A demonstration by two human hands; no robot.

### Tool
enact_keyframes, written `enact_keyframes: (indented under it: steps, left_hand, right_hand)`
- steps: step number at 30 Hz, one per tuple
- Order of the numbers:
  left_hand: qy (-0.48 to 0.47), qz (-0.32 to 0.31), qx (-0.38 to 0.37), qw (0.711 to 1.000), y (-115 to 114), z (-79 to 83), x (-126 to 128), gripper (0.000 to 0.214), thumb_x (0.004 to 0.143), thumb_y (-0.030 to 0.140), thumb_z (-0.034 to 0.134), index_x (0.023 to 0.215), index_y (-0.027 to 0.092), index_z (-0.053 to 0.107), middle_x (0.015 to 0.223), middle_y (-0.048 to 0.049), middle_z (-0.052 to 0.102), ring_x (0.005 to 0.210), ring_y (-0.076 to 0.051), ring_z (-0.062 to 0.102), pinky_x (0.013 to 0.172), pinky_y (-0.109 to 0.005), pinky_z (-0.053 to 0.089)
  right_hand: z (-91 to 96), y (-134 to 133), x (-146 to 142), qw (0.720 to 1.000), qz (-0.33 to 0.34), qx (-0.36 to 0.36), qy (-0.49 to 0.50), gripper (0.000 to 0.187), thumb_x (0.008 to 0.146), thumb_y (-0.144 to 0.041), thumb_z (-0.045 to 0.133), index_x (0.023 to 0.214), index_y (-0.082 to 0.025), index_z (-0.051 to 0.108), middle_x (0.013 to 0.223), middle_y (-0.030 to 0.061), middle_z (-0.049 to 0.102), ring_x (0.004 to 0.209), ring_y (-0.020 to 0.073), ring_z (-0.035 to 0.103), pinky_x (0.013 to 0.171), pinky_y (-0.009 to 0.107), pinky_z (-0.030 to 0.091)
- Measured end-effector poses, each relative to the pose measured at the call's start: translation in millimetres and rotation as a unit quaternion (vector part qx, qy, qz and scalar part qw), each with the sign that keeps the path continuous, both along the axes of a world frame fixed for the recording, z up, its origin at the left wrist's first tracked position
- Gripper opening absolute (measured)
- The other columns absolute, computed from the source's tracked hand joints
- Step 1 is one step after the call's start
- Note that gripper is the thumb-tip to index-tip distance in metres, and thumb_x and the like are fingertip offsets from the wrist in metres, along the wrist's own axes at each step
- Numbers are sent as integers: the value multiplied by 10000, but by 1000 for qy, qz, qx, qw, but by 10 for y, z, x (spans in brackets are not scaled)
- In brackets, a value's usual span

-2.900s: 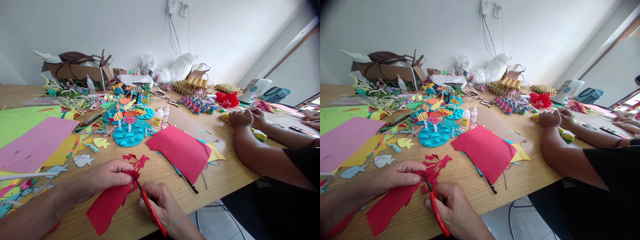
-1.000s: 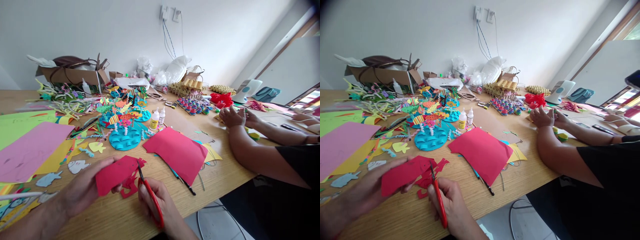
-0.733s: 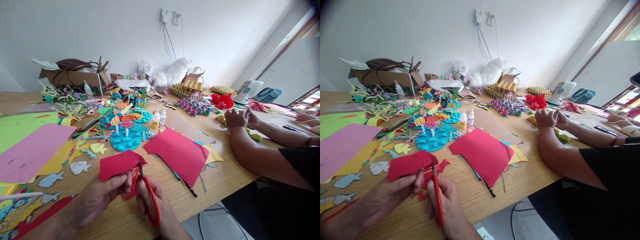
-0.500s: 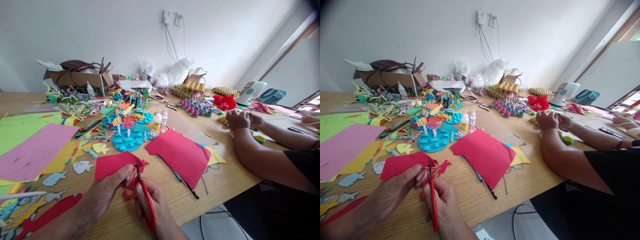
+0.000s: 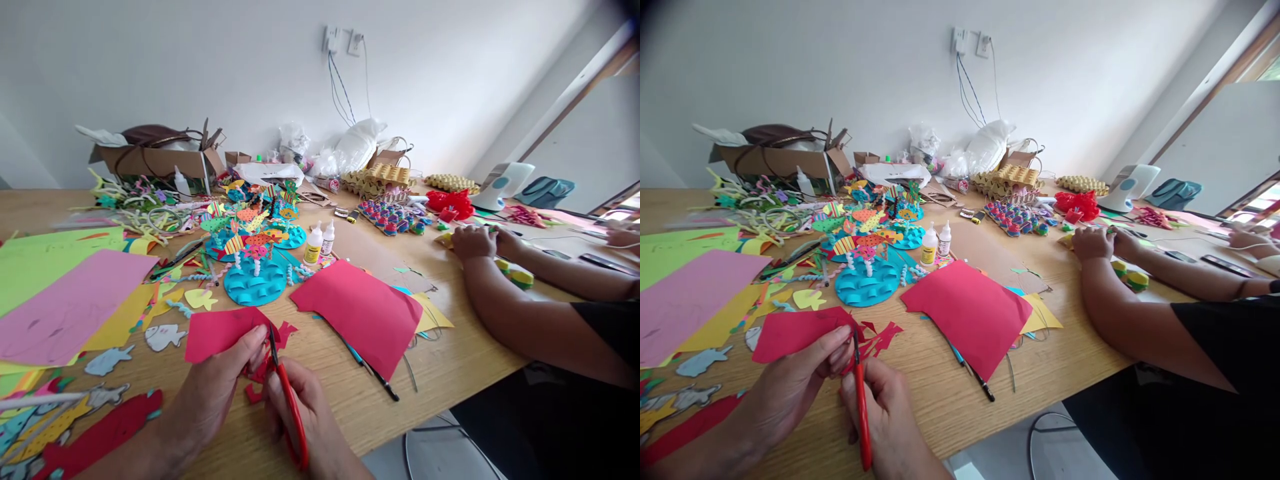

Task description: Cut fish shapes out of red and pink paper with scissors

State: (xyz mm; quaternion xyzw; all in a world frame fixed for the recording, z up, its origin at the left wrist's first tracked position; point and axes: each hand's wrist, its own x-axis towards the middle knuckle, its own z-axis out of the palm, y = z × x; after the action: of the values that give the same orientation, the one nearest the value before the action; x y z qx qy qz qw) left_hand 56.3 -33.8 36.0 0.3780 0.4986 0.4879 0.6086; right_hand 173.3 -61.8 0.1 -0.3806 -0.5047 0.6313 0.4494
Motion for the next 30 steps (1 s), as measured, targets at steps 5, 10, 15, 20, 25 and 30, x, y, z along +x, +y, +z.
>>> enact_keyframes:
  steps: [5,10,15,20,25,30]
  left_hand:
    - [46,-8,15,999,-30,-26,-20,349,722,394,588,469,202,444,497,44,429,516,-130,413,528,-249,394]
    - [45,-26,24,998,-35,-65,-48,344,754,387,575,489,201,458,510,39,455,524,-134,435,550,-255,401]
    - [49,-28,30,998,-34,-73,-68,331,749,382,590,498,200,475,512,38,468,531,-138,440,562,-259,406]
    - [38,-46,38,997,-31,-74,-95,324,763,389,580,519,192,496,542,34,464,552,-136,429,579,-256,415]
    - [33,-67,20,997,-30,-82,-118,332,779,401,570,535,185,506,566,30,463,577,-134,419,600,-251,416]
    - [29,-81,17,996,-34,-75,-123,326,789,396,555,544,186,511,575,26,470,599,-142,422,622,-258,413]
  right_hand:
    - [43,-14,-3,1000,-4,2,-22,520,774,-668,432,667,-160,459,500,-61,377,389,49,346,369,153,293]
    - [46,-10,-5,1000,-7,11,-22,513,778,-662,437,670,-161,457,502,-59,374,395,51,335,374,159,285]
    - [17,-19,6,1000,-7,1,-9,517,773,-664,444,660,-159,459,507,-60,366,382,43,313,353,154,255]
    - [-17,-37,11,1000,-6,1,-26,524,769,-672,439,666,-159,468,483,-66,361,364,44,312,337,158,229]
    - [-34,-40,6,999,-5,-10,-32,539,751,-691,439,644,-163,463,441,-68,363,344,46,309,326,162,213]
    - [-15,-43,25,999,-1,-13,-33,531,756,-682,443,640,-164,465,434,-69,357,346,47,298,327,163,213]
